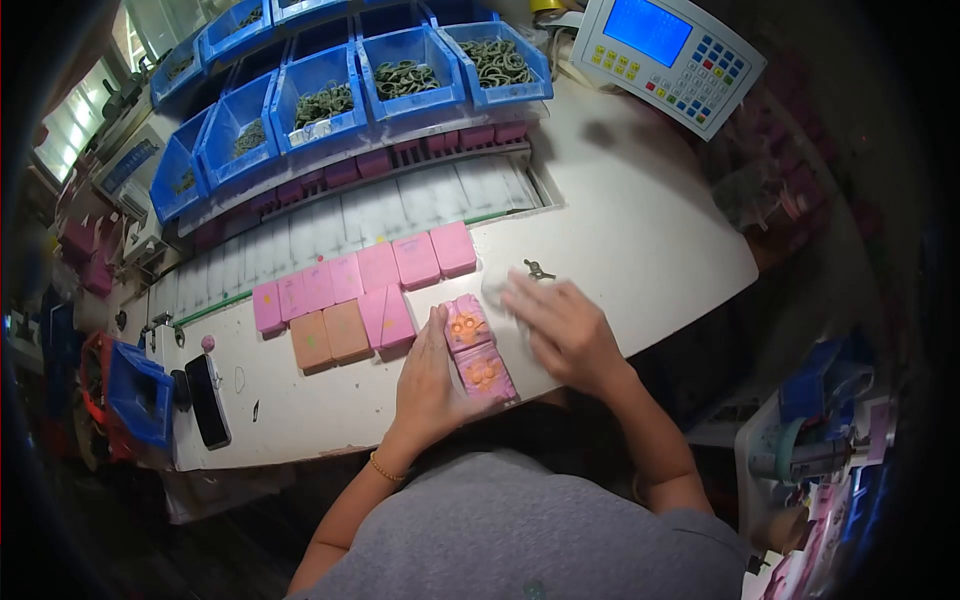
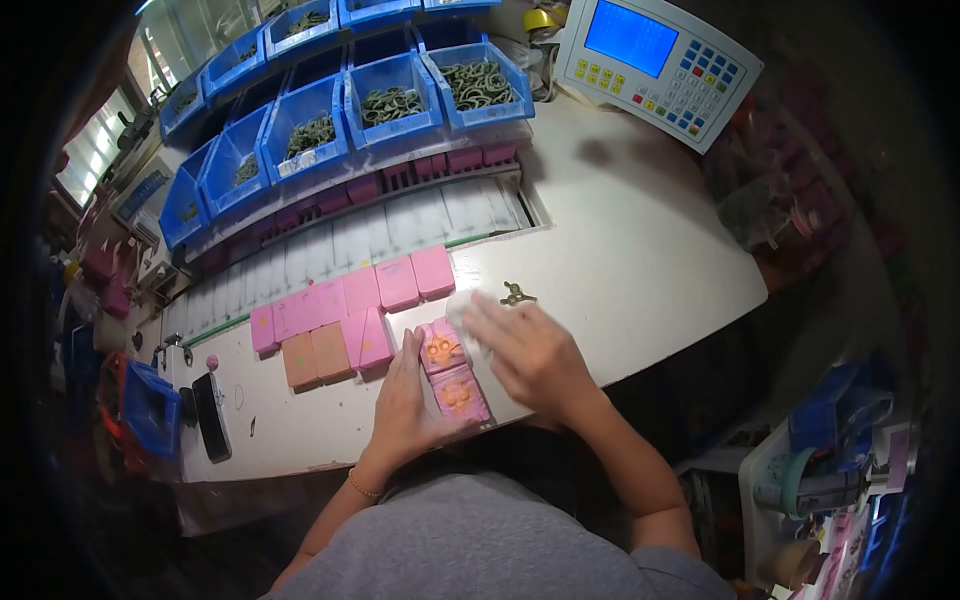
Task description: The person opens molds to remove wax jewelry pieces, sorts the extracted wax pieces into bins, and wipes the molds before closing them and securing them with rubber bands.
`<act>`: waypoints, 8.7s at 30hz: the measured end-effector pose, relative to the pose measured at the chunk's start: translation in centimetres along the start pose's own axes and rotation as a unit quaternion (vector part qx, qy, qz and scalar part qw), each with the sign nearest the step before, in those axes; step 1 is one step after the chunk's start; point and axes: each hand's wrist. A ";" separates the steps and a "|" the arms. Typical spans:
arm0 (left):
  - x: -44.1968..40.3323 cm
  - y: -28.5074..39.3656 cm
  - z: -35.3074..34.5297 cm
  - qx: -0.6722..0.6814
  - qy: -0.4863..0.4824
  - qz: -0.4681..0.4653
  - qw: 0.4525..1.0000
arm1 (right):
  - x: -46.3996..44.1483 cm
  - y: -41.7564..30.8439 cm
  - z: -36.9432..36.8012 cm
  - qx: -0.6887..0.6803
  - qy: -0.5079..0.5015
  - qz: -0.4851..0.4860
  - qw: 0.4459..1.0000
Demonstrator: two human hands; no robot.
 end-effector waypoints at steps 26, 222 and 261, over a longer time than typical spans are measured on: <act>0.0 -0.1 0.0 0.036 0.000 0.008 0.999 | 1.9 -1.1 -6.8 -0.157 -0.039 -0.418 0.894; 0.7 0.3 5.6 0.304 0.057 0.030 0.950 | -1.9 -6.5 -2.6 -0.196 0.168 -0.018 0.966; -33.3 -16.0 25.9 0.143 0.318 0.169 0.922 | 1.5 1.2 -8.2 -0.302 0.023 -0.469 0.829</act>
Point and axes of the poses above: each hand's wrist, its own x-axis away from the middle knuckle, its own z-axis out of the back of the hand, y = z × x, and after that the axes turned 7 degrees about y, right-handed
